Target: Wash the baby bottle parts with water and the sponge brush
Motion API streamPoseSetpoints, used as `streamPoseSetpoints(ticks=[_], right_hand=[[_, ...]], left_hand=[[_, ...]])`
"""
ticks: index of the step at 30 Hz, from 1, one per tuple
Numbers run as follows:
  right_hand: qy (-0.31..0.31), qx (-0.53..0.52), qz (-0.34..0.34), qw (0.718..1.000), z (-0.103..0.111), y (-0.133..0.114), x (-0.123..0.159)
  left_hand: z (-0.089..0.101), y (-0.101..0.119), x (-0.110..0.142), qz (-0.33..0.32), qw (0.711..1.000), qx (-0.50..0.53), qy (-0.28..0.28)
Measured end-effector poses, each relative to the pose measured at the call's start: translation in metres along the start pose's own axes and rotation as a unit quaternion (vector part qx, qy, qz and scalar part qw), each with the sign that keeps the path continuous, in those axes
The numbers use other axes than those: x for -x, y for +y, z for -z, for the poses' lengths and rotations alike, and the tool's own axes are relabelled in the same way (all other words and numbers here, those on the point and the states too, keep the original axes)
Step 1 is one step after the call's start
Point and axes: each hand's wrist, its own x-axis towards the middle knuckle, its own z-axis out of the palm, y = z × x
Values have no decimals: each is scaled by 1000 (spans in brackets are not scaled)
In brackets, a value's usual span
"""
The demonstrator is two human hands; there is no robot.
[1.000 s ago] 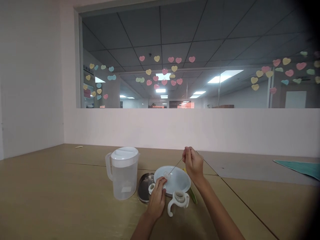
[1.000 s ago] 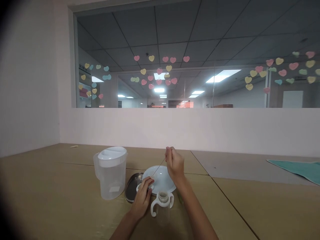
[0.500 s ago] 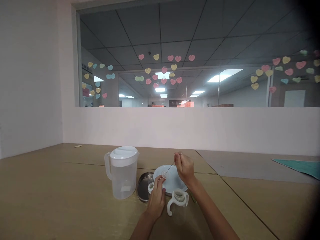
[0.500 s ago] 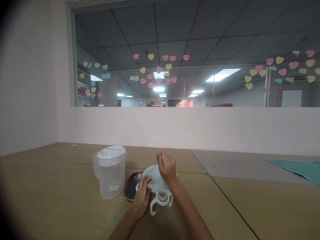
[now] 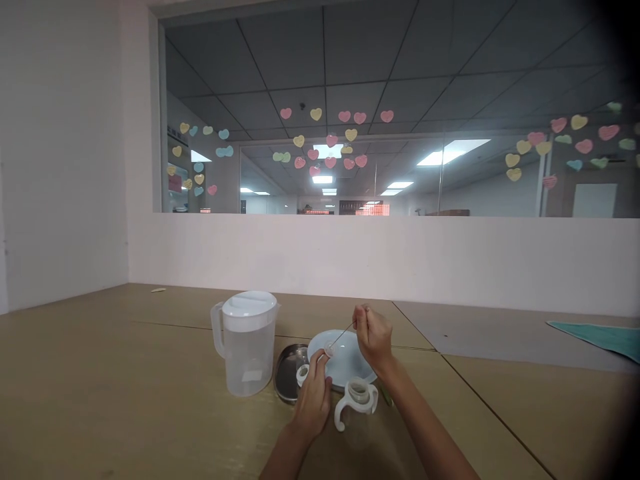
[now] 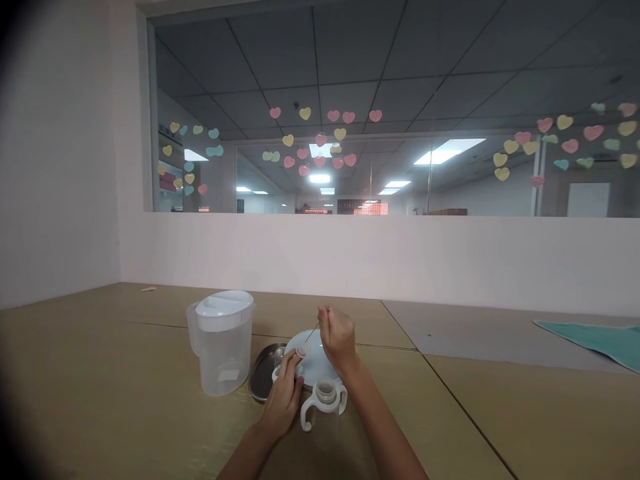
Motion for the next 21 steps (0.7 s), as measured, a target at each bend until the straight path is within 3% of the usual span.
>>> streamPoseSetpoints(ticks=[21], right_hand=[[-16,6,16,1000,-4,-2,3]], left_hand=[[-3,-5,0,-5,999,-31,14]])
